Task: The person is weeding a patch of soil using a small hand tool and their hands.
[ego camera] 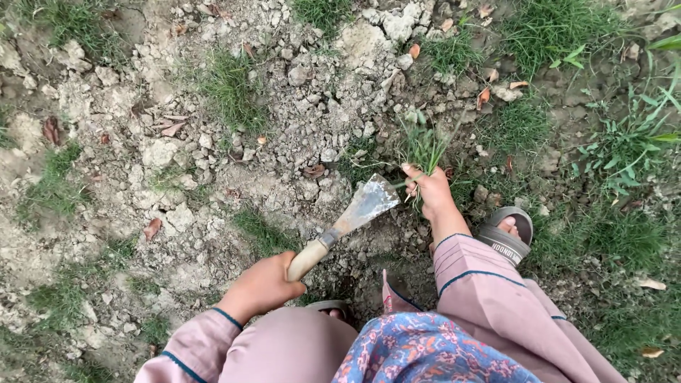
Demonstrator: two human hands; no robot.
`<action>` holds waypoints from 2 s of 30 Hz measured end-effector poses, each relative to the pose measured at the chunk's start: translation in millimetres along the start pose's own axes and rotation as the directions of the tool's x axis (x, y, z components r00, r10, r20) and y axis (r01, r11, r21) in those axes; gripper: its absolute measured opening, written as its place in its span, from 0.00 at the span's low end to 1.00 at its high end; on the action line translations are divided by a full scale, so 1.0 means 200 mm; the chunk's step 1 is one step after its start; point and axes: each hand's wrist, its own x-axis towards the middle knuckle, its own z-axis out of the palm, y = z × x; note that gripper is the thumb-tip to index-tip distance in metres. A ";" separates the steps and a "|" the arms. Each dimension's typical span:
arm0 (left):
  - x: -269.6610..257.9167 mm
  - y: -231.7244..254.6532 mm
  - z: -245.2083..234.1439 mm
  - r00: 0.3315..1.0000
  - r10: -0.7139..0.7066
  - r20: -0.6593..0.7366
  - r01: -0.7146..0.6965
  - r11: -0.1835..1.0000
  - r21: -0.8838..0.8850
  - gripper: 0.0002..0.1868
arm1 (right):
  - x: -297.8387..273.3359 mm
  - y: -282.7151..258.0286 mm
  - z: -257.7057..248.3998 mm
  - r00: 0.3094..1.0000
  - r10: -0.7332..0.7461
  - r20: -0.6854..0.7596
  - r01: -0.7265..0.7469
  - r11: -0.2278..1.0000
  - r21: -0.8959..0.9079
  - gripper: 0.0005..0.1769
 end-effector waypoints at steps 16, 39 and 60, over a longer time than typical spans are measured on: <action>0.00 0.02 0.00 1.000 -0.005 -0.025 0.006 0.999 0.047 0.18 | -0.12 -0.17 -0.07 0.995 -0.091 0.051 0.083 0.986 0.144 0.10; -0.17 -0.11 -0.01 0.973 -0.231 -0.016 0.219 0.941 -0.256 0.17 | -0.02 -0.30 0.08 0.999 0.044 -0.033 -0.047 0.991 -0.125 0.15; -0.15 -0.33 0.02 0.965 -0.256 -0.057 0.148 0.714 -0.685 0.17 | 0.04 -0.09 0.31 0.943 0.327 0.055 -0.261 0.833 -0.488 0.15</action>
